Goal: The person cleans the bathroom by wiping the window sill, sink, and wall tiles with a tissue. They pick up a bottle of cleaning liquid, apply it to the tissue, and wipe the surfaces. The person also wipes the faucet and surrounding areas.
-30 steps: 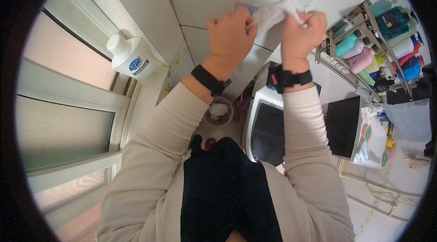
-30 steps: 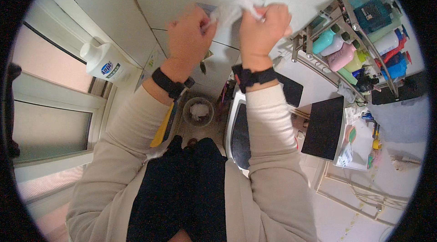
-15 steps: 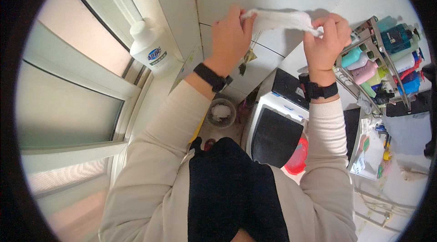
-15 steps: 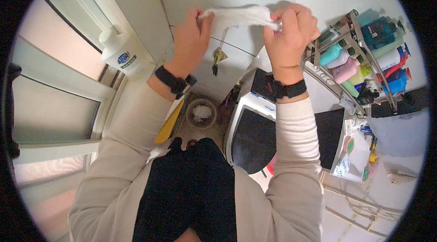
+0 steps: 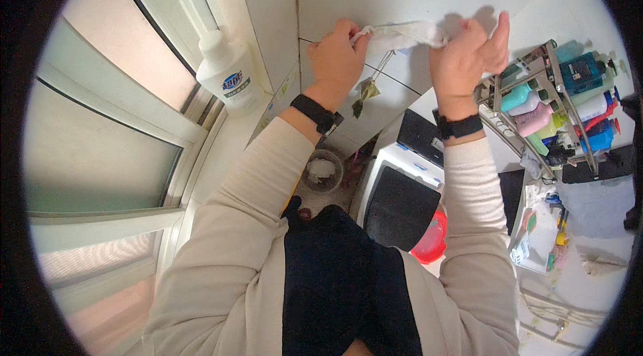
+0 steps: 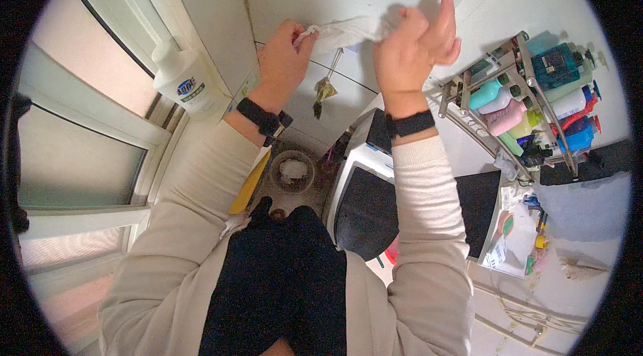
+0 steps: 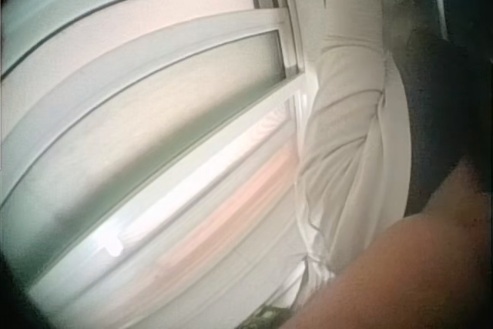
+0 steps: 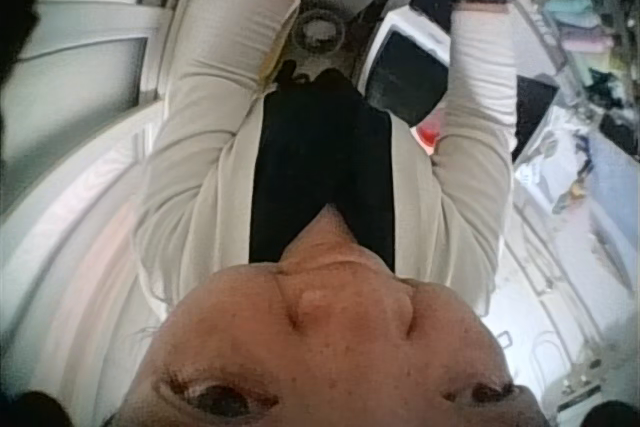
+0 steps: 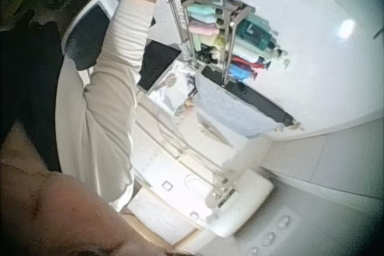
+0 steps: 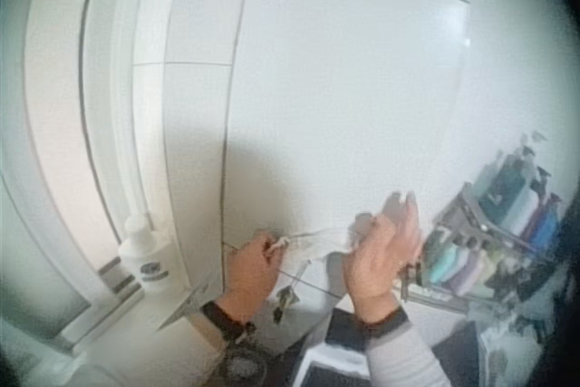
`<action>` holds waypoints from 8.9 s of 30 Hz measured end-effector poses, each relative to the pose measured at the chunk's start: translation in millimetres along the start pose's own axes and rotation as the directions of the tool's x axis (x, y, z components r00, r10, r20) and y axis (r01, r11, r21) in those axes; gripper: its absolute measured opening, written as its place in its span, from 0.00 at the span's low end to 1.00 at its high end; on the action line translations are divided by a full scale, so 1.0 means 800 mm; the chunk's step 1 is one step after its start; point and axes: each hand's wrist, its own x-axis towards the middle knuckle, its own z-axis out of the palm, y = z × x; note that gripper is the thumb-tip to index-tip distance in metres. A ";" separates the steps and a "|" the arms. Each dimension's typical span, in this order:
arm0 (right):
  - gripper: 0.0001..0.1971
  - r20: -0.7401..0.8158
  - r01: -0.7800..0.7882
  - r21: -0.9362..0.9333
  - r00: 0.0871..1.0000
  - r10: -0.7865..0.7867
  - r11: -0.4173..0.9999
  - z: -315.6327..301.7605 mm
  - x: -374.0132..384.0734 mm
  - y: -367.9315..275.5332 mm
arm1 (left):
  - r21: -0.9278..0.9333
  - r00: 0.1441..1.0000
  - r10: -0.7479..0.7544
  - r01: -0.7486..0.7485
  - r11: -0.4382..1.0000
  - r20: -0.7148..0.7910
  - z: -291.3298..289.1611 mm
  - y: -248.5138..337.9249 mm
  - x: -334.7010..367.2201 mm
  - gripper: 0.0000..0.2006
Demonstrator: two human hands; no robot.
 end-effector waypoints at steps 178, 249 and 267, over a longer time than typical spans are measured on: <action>0.12 0.686 -0.735 0.677 0.647 0.333 0.033 0.052 -0.057 -0.137 | -0.587 0.996 -0.034 -0.021 0.809 -0.082 -0.035 -0.031 0.004 0.08; 0.13 0.013 0.001 0.936 0.999 -0.037 0.352 0.088 -0.022 -0.208 | 0.336 0.878 -0.428 0.346 0.876 0.213 -0.192 -0.094 -0.125 0.19; 0.22 0.263 -0.127 0.884 0.931 -0.253 0.450 0.021 -0.029 -0.271 | -0.116 0.929 -0.174 0.144 0.983 -0.326 -0.202 -0.124 -0.070 0.34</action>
